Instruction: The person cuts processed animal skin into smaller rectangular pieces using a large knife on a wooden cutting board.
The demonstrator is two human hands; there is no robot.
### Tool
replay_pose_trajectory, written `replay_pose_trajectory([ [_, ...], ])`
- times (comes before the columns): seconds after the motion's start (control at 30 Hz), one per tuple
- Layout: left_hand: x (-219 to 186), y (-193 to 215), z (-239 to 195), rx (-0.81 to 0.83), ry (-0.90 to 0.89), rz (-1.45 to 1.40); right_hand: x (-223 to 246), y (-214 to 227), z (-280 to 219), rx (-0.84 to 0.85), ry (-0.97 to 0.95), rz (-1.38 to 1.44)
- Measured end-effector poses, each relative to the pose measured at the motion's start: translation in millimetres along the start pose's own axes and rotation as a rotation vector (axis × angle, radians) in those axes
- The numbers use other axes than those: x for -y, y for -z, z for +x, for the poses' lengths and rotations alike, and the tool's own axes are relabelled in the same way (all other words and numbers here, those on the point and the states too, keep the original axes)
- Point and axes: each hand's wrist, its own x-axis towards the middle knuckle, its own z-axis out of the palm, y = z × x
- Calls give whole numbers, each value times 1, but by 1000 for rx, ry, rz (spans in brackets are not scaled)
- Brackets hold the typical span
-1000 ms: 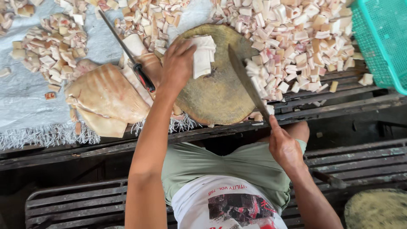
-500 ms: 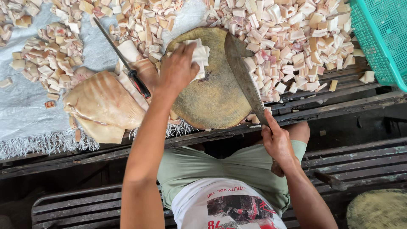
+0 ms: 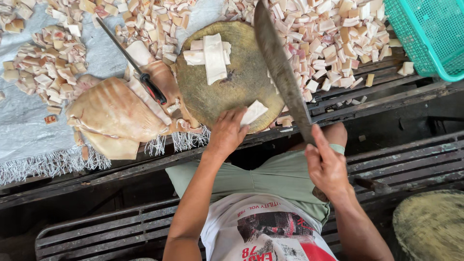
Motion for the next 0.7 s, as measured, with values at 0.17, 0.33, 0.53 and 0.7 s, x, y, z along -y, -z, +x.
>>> replay_pose_trajectory([
  [0.17, -4, 3, -9, 7, 65, 171, -4, 2, -12, -178, 356, 49],
  [0.33, -1, 2, -14, -80, 30, 163, -10, -29, -8, 379, 121, -446],
  [0.53, 5, -6, -15, -121, 10, 107, -10, -4, -11, 58, 249, -167],
  [0.7, 5, -13, -7, -83, 15, 93, -5, -6, -19, -83, 180, -98],
])
